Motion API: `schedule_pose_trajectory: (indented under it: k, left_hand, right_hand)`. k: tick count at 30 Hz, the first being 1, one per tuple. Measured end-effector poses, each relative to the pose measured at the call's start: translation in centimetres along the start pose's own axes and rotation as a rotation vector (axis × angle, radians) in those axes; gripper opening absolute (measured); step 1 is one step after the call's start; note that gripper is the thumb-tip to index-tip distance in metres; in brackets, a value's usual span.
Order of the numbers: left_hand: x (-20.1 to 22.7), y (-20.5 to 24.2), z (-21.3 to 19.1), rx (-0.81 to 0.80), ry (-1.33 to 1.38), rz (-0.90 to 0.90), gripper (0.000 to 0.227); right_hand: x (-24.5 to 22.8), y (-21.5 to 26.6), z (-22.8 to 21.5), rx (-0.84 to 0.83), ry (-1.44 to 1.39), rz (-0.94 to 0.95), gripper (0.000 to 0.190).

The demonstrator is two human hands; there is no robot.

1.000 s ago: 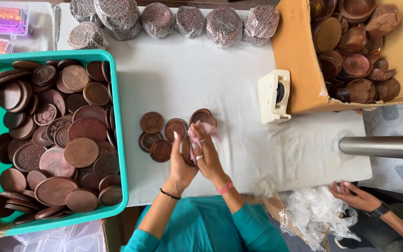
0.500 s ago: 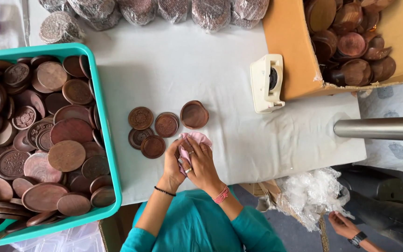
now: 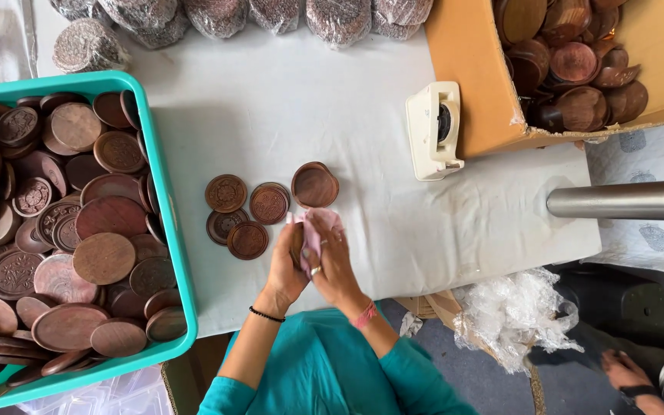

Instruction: Cleaning and sorting wooden coasters and bowls using a cloth and organizing them into containers.

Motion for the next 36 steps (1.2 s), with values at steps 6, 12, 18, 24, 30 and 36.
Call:
schedule_pose_trajectory:
  k: [6,12,18,24,30,36]
  left_hand:
    - [-0.8,-1.3,-1.6,-0.044,-0.029,0.060,0.071]
    - [0.3,0.3,0.5,0.005,-0.052,0.054,0.087]
    - [1.0,-0.1,-0.5,0.002,0.004,0.075,0.087]
    - [-1.1,-0.6,-2.4,-0.053,-0.128,0.124,0.074]
    - [-0.5,-0.8,-1.5,-0.048,0.017,0.053,0.066]
    - [-2.6,-0.5,-1.9,-0.043,-0.154,-0.026,0.058]
  right_hand:
    - [-4.9,0.7,-1.0,-0.148,-0.180,-0.229,0.049]
    - [-0.3,-1.5,-0.7,-0.050,-0.183,-0.032,0.050]
    - [-5.4,1.4,-0.7,-0.110,-0.229,-0.308,0.059]
    - [0.9,-1.1,0.2,-0.065,-0.205,0.002,0.063]
    - [-1.0,2.4,1.8,-0.115,-0.090,-0.187,0.063]
    - [1.3,0.1,-0.3,0.034,-0.172,-0.079,0.049]
Point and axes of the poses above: each hand's wrist, its own y-axis away from the middle knuckle, its own z-axis out of the palm, x = y × z, the point moved 5 cm from there along -y, towards the middle knuckle, and after that the axes turned 7 degrees about y, right-handed, at the moved point
